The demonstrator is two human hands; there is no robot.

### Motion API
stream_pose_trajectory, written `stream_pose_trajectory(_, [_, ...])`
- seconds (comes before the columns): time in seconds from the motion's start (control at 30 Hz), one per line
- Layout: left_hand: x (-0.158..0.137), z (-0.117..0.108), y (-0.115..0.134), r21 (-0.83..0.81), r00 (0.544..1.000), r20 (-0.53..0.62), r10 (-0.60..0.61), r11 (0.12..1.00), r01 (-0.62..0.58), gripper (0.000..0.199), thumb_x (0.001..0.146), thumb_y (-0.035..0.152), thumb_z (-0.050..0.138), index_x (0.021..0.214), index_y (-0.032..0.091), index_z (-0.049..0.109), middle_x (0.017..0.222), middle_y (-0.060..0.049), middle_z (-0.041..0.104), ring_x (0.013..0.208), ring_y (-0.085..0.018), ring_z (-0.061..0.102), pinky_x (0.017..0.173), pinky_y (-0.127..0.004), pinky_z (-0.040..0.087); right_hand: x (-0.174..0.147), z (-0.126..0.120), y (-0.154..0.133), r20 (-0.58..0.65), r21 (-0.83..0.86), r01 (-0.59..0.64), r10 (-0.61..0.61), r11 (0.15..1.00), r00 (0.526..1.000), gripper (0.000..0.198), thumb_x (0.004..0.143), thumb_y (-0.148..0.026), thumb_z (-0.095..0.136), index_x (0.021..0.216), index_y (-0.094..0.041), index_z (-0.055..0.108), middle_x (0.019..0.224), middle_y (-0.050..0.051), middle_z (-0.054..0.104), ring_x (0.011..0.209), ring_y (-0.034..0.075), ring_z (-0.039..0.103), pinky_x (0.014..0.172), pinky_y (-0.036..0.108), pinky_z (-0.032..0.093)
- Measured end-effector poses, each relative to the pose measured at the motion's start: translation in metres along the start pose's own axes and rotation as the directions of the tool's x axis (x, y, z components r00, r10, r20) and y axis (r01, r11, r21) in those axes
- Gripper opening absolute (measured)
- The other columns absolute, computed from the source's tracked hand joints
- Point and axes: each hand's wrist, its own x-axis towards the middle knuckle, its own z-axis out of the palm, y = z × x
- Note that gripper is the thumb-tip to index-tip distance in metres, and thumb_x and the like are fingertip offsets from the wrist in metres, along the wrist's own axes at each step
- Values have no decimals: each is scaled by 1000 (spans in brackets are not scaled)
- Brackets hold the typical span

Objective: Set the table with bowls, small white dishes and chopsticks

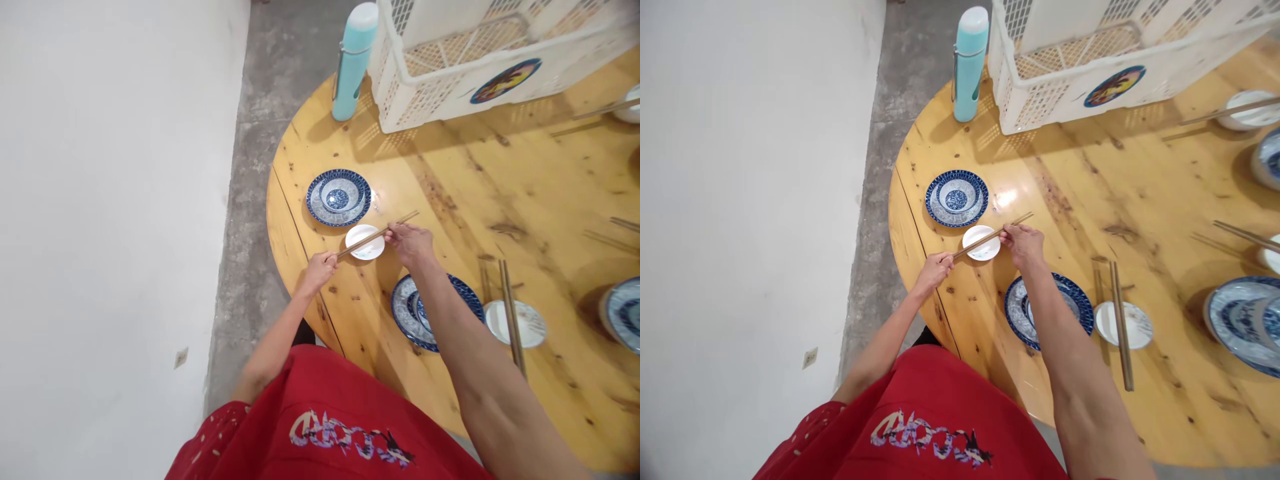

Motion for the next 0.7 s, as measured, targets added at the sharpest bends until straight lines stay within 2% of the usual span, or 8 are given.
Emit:
stream_pose_trajectory(0.27, [5,-6,3,26,998,-55,-3,1000,5,26,89,28,47,65,18,51,55,5,45,53,-9,38,56,-23,27,7,-1,6,25,-35,-35,36,999,999,24,77,2,66,60,-14,61,53,-2,56,48,7,54,43,15,50])
stream_pose_trajectory(0.7, [-2,-9,3,80,997,-73,-13,997,19,27,91,25,46,66,18,53,57,4,47,54,-9,39,57,-23,27,6,-3,12,76,-94,-26,33,995,997,22,73,-7,75,61,-14,58,49,-3,52,42,5,44,38,14,36])
